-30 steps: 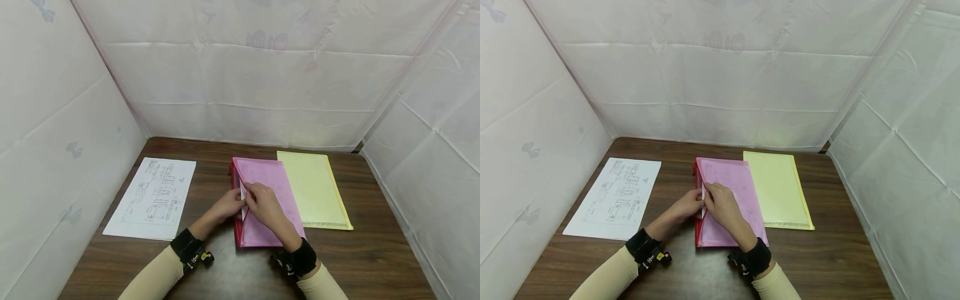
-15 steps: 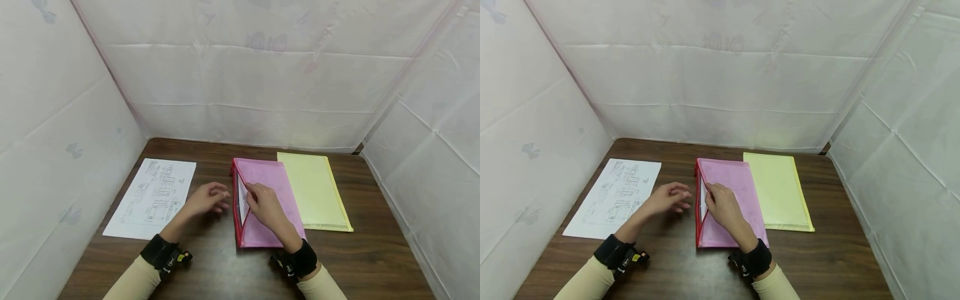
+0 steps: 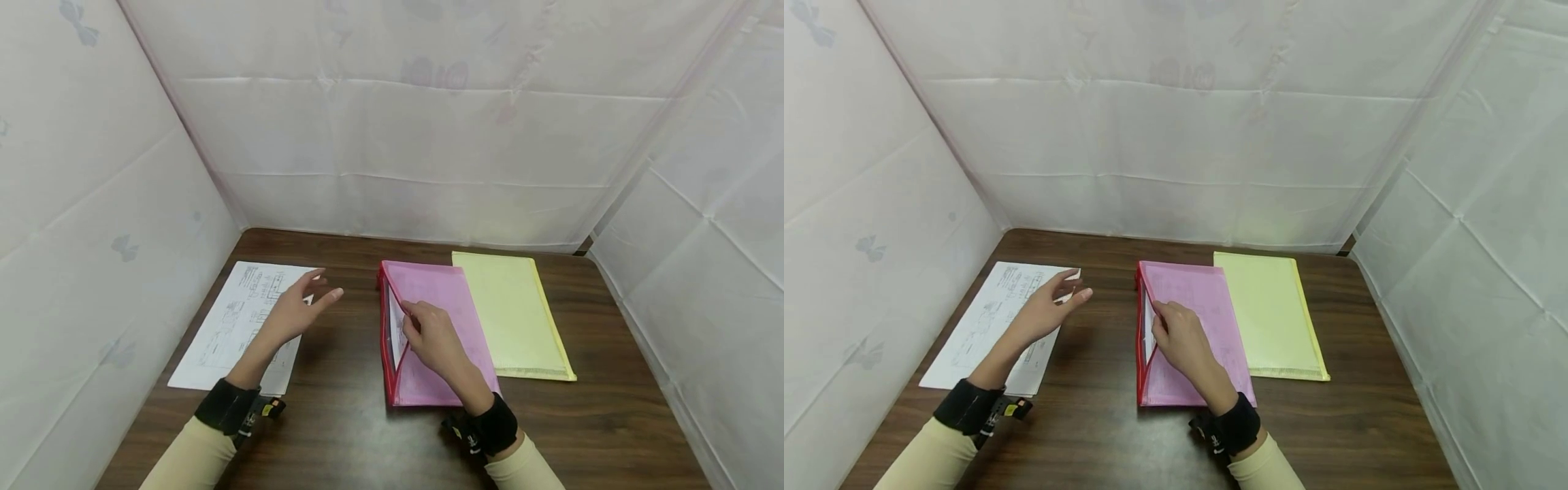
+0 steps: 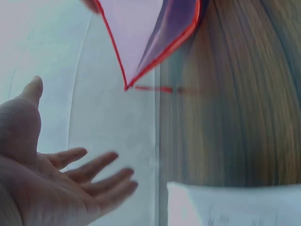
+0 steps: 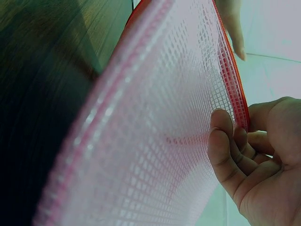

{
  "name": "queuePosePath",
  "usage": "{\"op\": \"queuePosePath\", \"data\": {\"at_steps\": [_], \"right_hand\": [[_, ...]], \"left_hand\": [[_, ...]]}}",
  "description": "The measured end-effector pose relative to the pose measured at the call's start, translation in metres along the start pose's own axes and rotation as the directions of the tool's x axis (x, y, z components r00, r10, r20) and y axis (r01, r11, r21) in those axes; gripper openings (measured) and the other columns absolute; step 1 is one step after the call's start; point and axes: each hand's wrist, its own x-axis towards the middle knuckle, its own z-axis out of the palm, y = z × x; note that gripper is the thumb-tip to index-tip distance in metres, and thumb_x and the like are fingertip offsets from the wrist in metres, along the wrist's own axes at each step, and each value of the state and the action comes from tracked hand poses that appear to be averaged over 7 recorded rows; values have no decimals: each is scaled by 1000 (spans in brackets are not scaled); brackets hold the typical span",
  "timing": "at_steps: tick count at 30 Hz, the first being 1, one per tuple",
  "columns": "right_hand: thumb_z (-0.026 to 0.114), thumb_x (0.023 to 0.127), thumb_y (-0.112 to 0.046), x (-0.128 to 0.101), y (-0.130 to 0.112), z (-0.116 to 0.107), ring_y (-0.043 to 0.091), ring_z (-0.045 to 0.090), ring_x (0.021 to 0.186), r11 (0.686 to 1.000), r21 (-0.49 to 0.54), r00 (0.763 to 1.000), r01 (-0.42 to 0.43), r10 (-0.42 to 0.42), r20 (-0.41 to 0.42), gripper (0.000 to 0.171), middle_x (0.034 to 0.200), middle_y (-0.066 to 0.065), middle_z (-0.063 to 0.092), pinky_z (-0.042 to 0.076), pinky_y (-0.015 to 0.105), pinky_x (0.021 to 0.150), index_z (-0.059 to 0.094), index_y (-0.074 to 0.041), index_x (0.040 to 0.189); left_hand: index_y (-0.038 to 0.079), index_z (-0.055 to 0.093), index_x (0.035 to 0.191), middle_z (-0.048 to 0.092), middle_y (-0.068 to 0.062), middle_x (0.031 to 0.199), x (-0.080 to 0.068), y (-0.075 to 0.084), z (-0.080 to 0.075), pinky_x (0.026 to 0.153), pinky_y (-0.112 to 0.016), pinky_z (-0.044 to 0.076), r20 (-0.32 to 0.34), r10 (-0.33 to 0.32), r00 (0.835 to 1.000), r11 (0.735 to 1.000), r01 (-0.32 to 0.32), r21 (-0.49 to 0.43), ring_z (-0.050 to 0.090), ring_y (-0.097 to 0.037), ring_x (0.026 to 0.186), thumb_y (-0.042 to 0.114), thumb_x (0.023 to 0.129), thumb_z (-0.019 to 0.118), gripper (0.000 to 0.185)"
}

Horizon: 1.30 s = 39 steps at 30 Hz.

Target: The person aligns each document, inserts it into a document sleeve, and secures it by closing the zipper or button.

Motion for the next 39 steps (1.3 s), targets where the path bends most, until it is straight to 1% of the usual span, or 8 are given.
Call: {"op": "queuePosePath", "data": {"at_steps": [5,8,14,17,23,29,35,39], "right_hand": [[66,98,-2,0,1,0,7,50,62,1000,3,1000,10,-10,-5,29,74,-3,58,44,22,54,75,2,125],[66,98,-2,1,2,0,8,50,62,1000,-2,1000,13,-13,-10,28,74,-3,58,44,23,54,75,1,124],[67,98,-4,1,4,2,8,50,61,1000,-6,1000,-2,2,-10,28,74,-4,58,44,23,53,75,1,124],[66,99,-5,1,5,2,7,50,61,1000,-12,1000,-7,7,-8,27,73,-4,57,44,23,53,76,0,124],[67,98,-4,2,6,1,8,50,61,1000,-10,1000,-3,3,-5,29,73,-4,57,44,23,54,75,0,125],[68,98,-4,2,8,2,8,50,61,1000,-3,1000,-7,7,-5,29,75,-4,58,44,23,53,75,0,126],[70,98,-5,1,9,2,8,51,61,1000,3,1000,-26,26,-2,29,75,-4,59,45,23,52,75,0,126],[70,98,-5,0,7,2,7,51,61,999,6,999,-38,38,-2,29,75,-4,59,46,23,52,75,-1,126]], "left_hand": [[13,13,171,33,-28,166,0,-17,-21,110,-72,38,-78,-25,997,994,33,108,33,-54,150,74,92,65,113],[7,9,170,27,-35,166,3,-30,-31,111,-75,35,-122,-35,992,982,57,181,30,-59,149,75,91,66,119],[-5,12,166,19,-46,162,8,-59,-50,107,-81,33,-139,-114,984,923,156,352,26,-68,144,81,88,64,127],[-8,14,164,19,-49,159,10,-73,-58,105,-81,34,-154,-148,977,895,199,400,27,-70,142,82,85,66,131],[-10,16,163,20,-50,157,7,-92,-73,103,-82,35,-189,-189,964,874,253,415,27,-70,141,79,82,72,133],[-10,12,164,20,-51,156,6,-106,-75,102,-81,39,-187,-226,956,861,285,420,31,-69,139,80,81,72,136],[-9,11,164,20,-52,154,9,-109,-75,103,-80,38,-165,-298,940,847,340,409,30,-69,138,83,81,69,137],[-11,10,163,22,-54,150,10,-109,-75,102,-79,39,-159,-338,927,827,374,420,31,-69,135,72,82,77,134]]}}
